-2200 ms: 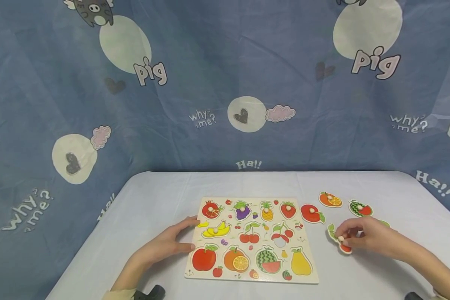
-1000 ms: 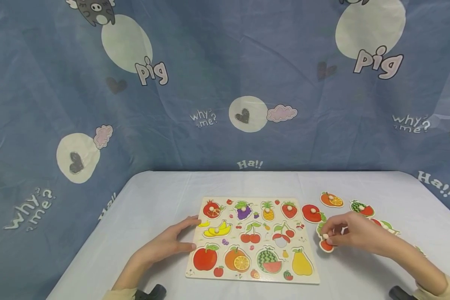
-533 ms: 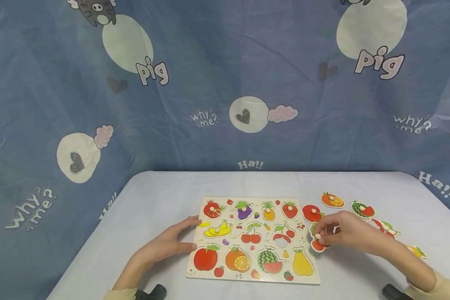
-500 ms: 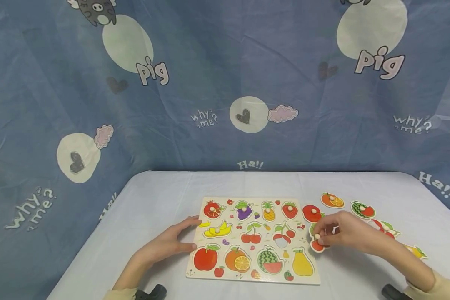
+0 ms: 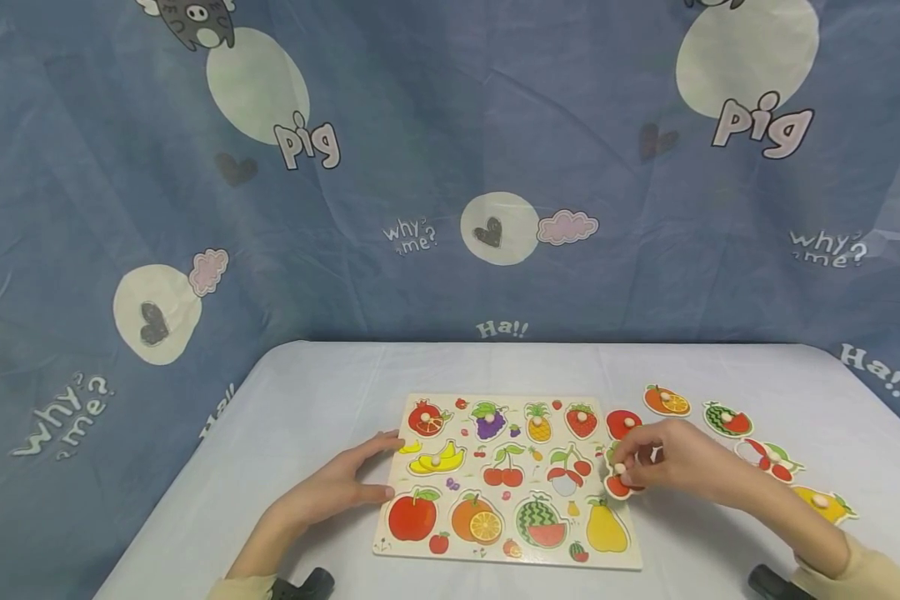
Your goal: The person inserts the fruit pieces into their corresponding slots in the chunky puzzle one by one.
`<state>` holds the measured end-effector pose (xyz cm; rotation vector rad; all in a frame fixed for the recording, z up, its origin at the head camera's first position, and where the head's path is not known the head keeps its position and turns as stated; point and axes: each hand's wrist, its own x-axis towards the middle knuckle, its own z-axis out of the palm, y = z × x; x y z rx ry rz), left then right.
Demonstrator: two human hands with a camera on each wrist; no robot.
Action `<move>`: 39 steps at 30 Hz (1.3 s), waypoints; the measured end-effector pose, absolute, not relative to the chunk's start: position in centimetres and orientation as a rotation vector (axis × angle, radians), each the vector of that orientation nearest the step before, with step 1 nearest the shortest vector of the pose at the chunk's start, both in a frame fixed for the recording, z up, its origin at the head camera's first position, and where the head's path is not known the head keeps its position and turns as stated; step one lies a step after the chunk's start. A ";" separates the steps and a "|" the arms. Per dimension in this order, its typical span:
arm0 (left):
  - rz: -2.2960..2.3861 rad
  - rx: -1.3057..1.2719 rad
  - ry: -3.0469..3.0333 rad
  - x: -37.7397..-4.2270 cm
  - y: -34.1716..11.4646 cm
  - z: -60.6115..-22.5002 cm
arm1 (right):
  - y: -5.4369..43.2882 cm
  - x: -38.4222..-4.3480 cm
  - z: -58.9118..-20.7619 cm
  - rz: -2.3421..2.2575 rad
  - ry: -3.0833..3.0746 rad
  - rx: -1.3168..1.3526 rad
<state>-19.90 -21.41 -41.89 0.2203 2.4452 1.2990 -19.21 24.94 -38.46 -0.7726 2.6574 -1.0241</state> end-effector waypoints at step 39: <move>1.298 0.228 2.441 -20.0 -21.5 -42.0 | 19.8 -21.0 -38.2 -1.041 2.700 -0.843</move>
